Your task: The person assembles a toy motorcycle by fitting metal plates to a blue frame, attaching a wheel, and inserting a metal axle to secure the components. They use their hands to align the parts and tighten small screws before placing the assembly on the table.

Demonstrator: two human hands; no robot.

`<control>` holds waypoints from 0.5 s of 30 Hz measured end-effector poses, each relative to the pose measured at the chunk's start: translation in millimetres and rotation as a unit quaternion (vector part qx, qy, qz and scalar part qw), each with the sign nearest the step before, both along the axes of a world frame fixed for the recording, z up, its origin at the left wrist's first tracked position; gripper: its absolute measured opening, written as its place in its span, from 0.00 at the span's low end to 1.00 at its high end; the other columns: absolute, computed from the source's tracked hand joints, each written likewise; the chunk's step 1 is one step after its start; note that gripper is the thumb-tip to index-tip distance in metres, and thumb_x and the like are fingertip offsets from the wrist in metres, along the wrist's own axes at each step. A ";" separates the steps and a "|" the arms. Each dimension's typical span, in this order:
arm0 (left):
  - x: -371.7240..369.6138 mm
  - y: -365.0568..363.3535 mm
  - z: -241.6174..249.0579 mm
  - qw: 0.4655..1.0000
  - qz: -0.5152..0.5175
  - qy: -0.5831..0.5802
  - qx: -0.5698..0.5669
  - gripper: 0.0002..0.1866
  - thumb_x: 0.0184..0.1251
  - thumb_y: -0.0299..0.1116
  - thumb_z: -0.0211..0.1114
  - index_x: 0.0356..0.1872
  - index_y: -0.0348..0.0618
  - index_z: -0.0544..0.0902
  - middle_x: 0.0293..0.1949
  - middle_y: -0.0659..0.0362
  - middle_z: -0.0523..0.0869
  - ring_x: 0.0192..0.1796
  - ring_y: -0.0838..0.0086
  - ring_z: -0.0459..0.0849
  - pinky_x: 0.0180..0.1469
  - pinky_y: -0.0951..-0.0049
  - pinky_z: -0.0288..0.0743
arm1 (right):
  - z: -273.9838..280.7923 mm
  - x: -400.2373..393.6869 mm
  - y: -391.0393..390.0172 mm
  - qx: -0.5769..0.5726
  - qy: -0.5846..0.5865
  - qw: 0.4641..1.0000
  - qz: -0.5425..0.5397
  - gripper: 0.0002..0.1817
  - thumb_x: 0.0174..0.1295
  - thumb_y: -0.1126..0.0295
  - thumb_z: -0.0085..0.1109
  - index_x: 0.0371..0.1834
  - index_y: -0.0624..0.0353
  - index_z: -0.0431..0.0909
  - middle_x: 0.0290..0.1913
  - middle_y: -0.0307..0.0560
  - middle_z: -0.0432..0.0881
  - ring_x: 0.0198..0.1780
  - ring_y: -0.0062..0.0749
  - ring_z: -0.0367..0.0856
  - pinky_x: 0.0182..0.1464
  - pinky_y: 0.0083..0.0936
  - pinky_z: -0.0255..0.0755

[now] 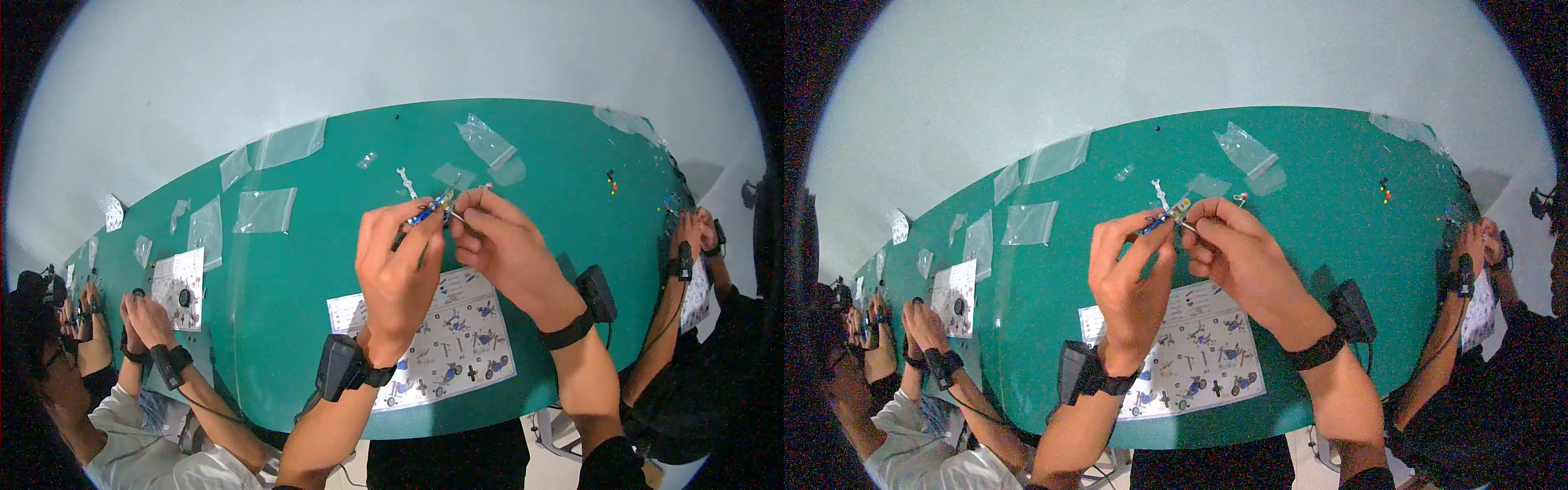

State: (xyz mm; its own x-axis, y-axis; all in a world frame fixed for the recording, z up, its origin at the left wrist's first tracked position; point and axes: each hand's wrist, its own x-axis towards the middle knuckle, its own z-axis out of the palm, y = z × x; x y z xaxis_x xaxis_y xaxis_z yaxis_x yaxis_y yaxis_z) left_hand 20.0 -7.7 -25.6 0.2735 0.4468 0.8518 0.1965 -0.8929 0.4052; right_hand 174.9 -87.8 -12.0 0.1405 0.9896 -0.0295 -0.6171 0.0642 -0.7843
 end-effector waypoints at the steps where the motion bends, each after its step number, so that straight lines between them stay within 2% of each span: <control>1: 0.6 -0.7 0.0 1.000 -0.002 -0.001 0.000 0.19 0.53 0.14 0.77 0.48 0.41 0.92 0.50 0.56 0.91 0.48 0.59 0.87 0.47 0.64 0.83 | -0.7 -1.5 0.4 0.003 -0.010 1.000 -0.007 0.07 0.83 0.66 0.60 0.53 0.57 0.78 0.44 0.37 0.84 0.39 0.18 0.78 0.42 0.18 0.74; 7: -1.3 1.3 2.6 1.000 -0.001 -0.002 0.010 0.19 0.53 0.14 0.77 0.47 0.41 0.92 0.50 0.56 0.91 0.48 0.59 0.86 0.45 0.64 0.83 | 5.4 -3.5 -2.9 -0.019 -0.094 0.994 -0.046 0.07 0.78 0.72 0.65 0.53 0.58 0.78 0.49 0.44 0.90 0.51 0.25 0.89 0.54 0.21 0.82; 10: -3.6 4.7 4.8 1.000 -0.014 0.004 0.023 0.19 0.53 0.15 0.78 0.47 0.41 0.92 0.50 0.56 0.91 0.48 0.59 0.87 0.45 0.64 0.83 | 4.2 -4.1 -1.6 -0.012 -0.136 0.987 -0.089 0.09 0.75 0.73 0.70 0.50 0.59 0.78 0.46 0.44 0.90 0.49 0.26 0.90 0.52 0.22 0.83; 12: -4.3 6.3 5.3 0.999 -0.022 0.007 0.028 0.19 0.53 0.15 0.78 0.47 0.41 0.92 0.50 0.56 0.91 0.48 0.59 0.87 0.44 0.64 0.83 | 7.1 -5.3 -1.2 -0.016 -0.226 0.966 -0.124 0.09 0.71 0.75 0.72 0.46 0.59 0.79 0.43 0.43 0.90 0.46 0.25 0.89 0.50 0.22 0.82; 15: -4.2 7.9 4.0 0.999 -0.027 0.006 0.029 0.19 0.53 0.15 0.78 0.47 0.41 0.92 0.50 0.56 0.91 0.48 0.59 0.87 0.45 0.64 0.83 | 6.0 -8.8 -0.4 0.022 -0.385 0.900 -0.203 0.10 0.67 0.76 0.76 0.42 0.60 0.81 0.40 0.44 0.91 0.43 0.27 0.91 0.46 0.25 0.83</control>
